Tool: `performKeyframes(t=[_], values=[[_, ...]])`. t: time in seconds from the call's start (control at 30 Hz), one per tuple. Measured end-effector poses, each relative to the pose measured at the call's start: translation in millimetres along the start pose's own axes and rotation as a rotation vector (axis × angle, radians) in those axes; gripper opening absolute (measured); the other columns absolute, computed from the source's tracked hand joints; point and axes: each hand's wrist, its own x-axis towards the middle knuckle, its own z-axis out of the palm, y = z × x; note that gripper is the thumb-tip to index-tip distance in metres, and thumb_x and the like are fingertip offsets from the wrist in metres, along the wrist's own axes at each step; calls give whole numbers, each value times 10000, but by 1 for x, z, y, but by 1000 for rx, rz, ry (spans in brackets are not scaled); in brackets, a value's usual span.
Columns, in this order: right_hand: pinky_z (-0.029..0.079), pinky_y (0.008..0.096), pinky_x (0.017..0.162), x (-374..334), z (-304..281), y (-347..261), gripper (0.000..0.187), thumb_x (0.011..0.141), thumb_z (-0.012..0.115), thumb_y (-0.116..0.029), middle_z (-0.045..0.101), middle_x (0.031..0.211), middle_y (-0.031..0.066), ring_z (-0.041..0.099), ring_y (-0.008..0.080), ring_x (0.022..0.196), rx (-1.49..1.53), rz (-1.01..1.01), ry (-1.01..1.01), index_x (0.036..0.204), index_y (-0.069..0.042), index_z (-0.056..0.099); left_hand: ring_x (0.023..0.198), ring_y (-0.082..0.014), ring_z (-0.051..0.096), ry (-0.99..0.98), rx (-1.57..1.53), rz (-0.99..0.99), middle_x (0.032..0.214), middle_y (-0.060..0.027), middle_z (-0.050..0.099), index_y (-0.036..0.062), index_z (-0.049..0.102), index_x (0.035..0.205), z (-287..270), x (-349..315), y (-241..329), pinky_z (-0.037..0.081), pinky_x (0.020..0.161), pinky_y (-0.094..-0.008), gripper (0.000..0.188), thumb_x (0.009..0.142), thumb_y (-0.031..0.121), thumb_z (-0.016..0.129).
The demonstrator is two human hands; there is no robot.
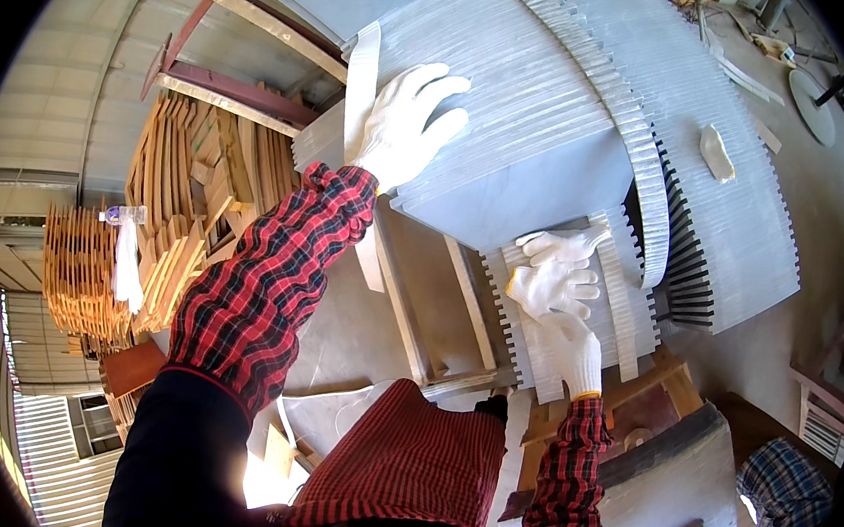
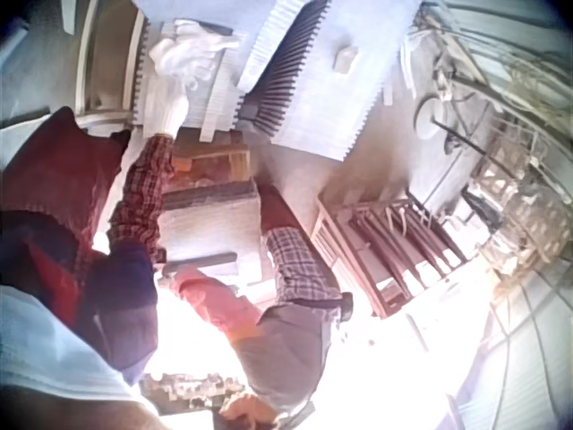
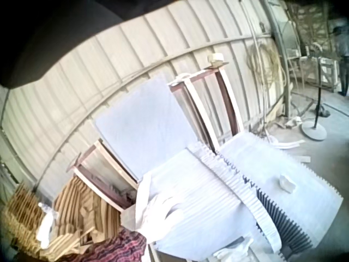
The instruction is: The person picks up flat gray panels and wooden frames, then assembles them into box-like structures. They use a handheld tape dispenser to secure the edges of the panels together. The person repeats this process for multiple units, stacking the finished boxes on a nearby surface.
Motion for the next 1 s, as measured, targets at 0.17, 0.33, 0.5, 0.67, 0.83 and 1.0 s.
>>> performKeyframes(t=[0.17, 0.33, 0.5, 0.67, 0.83, 1.0], values=[[545, 293, 758, 53, -33, -80, 599, 1002, 611, -485, 648, 1100, 31, 614, 156, 913, 1819, 52, 78, 1446, -98, 509, 1350, -316, 457, -7, -33, -2, 1421, -116, 513, 167, 615, 1329, 1, 7, 7, 363, 1147, -437, 390, 957, 272, 664], [502, 227, 653, 92, -110, -127, 172, 1038, 604, -232, 646, 996, 19, 578, 71, 772, 1904, -277, 326, 1102, -74, 579, 1335, -334, 465, 43, 4, 15, 1402, -123, 521, 157, 620, 1297, -11, -2, 4, 374, 1140, -455, 386, 929, 246, 694], [541, 266, 754, 217, -218, -63, 117, 1025, 600, -132, 657, 1021, 66, 644, 144, 938, 1534, -270, 512, 1000, -21, 623, 1338, -338, 462, 45, -40, 45, 1401, -124, 515, 158, 619, 1296, -4, 3, 13, 373, 1138, -467, 399, 914, 221, 714], [505, 261, 621, 273, -140, -9, 135, 1014, 600, -169, 632, 892, 23, 611, 131, 766, 1322, 171, 352, 1085, -61, 641, 1333, -348, 456, 29, -49, 4, 1387, -135, 523, 165, 624, 1273, -4, 0, 7, 375, 1133, -472, 379, 917, 268, 706], [470, 220, 573, 265, -98, -5, 299, 928, 749, -295, 660, 857, 25, 610, 80, 711, 1363, 179, 483, 1057, -31, 689, 1345, -335, 456, 35, -46, 45, 1419, -126, 512, 149, 617, 1304, -1, 6, 8, 362, 1142, -459, 392, 933, 252, 686], [489, 221, 635, 176, -72, 0, 403, 888, 790, -297, 681, 844, 28, 628, 85, 710, 1052, 109, 819, 1136, 2, 679, 1342, -335, 456, 43, -17, 56, 1412, -127, 522, 147, 621, 1313, 7, -1, 1, 356, 1140, -456, 384, 952, 268, 664]])
